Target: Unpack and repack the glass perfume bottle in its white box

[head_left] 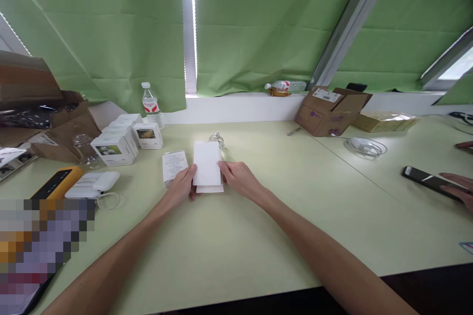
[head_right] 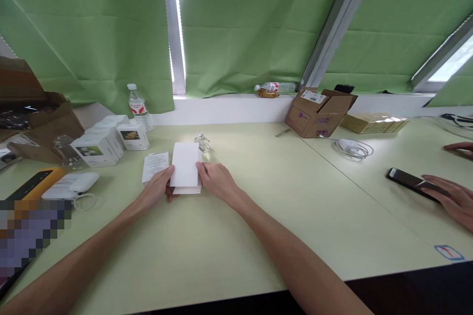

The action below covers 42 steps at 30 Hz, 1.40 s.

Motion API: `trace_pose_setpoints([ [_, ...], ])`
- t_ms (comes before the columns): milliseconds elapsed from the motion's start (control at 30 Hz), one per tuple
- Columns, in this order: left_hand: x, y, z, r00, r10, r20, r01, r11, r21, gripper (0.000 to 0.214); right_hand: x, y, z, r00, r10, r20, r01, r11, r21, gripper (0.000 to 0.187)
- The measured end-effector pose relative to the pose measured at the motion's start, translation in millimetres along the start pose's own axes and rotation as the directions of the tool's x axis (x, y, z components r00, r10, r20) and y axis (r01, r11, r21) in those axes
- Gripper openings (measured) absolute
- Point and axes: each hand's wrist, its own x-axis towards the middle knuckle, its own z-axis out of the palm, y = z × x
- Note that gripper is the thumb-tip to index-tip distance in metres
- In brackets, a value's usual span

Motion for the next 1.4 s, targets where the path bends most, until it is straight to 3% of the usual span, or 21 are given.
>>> trace_pose_setpoints([
  [967, -4.4, 5.0, 0.2, 1.000, 0.005, -0.017, -0.005, 1.000, 0.003, 0.051, -0.6, -2.1, -0.9, 0.999, -0.025, -0.027, 0.024, 1.000, -0.006, 0.052],
  [1400, -2.3, 2.6, 0.6, 1.000, 0.010, -0.005, -0.010, 0.997, -0.076, 0.052, -0.4, -3.6, -1.6, 1.000, -0.016, -0.022, 0.016, 1.000, 0.003, 0.054],
])
